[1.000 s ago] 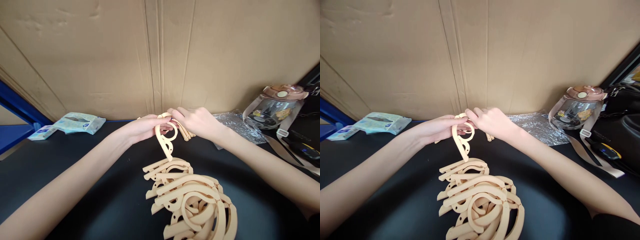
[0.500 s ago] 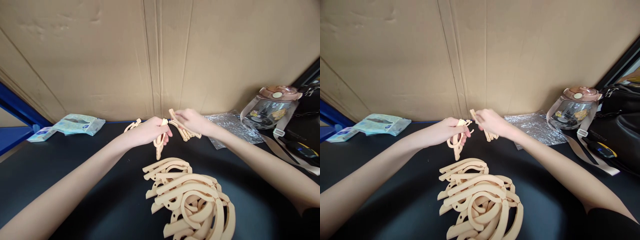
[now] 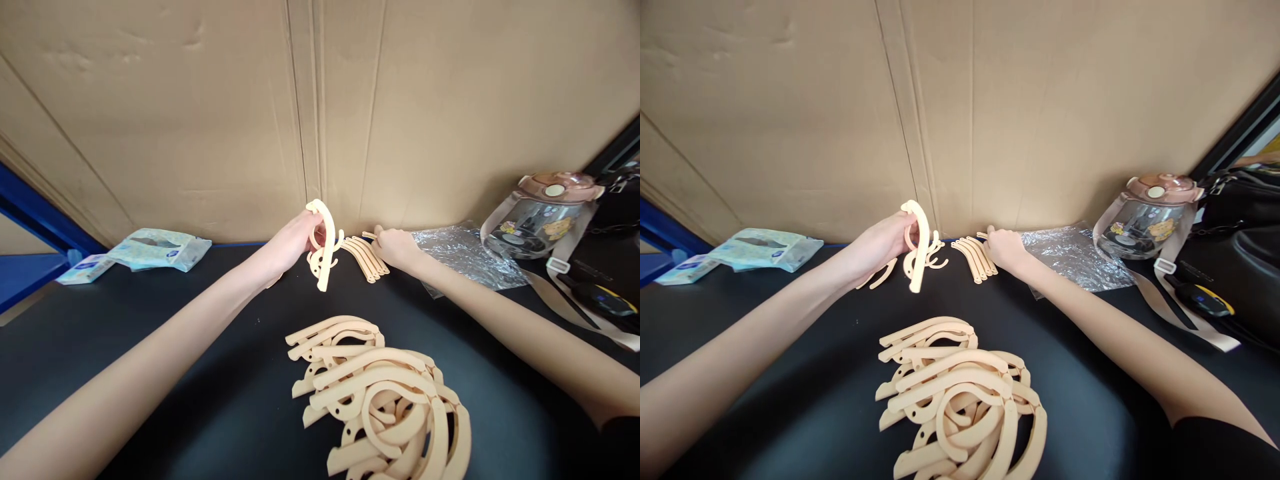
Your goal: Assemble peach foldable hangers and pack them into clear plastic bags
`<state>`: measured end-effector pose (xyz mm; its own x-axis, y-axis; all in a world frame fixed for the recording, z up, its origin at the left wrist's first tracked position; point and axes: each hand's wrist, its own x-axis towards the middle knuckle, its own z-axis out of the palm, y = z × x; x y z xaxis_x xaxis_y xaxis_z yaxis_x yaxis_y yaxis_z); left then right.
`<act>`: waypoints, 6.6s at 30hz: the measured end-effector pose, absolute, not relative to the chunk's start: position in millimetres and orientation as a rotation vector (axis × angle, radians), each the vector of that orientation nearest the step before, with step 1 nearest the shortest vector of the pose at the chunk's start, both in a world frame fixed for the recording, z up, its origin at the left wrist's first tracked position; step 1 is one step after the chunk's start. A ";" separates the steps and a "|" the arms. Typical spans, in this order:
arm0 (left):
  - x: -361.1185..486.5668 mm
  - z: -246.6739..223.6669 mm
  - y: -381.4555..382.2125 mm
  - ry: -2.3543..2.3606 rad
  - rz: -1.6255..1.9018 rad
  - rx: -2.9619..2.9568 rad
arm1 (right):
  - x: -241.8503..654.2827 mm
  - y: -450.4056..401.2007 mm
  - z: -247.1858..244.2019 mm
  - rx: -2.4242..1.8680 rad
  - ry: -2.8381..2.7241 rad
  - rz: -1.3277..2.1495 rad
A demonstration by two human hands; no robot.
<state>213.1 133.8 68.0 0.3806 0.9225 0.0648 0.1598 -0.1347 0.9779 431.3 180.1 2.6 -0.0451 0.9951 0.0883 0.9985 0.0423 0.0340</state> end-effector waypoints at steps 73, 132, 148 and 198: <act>191.4 0.6 179.9 1.582 0.852 1.834 | 426.4 152.4 77.7 -1.229 -1.326 1.084; 119.7 19.8 184.8 1.777 0.873 1.807 | 469.8 141.7 40.1 -1.294 -2.063 0.067; 139.9 -13.0 143.0 1.922 0.662 2.036 | 486.4 135.1 -13.9 -1.281 -2.443 -0.015; 156.3 53.6 98.4 1.098 0.291 1.425 | 400.2 99.5 25.5 -1.102 -2.038 1.436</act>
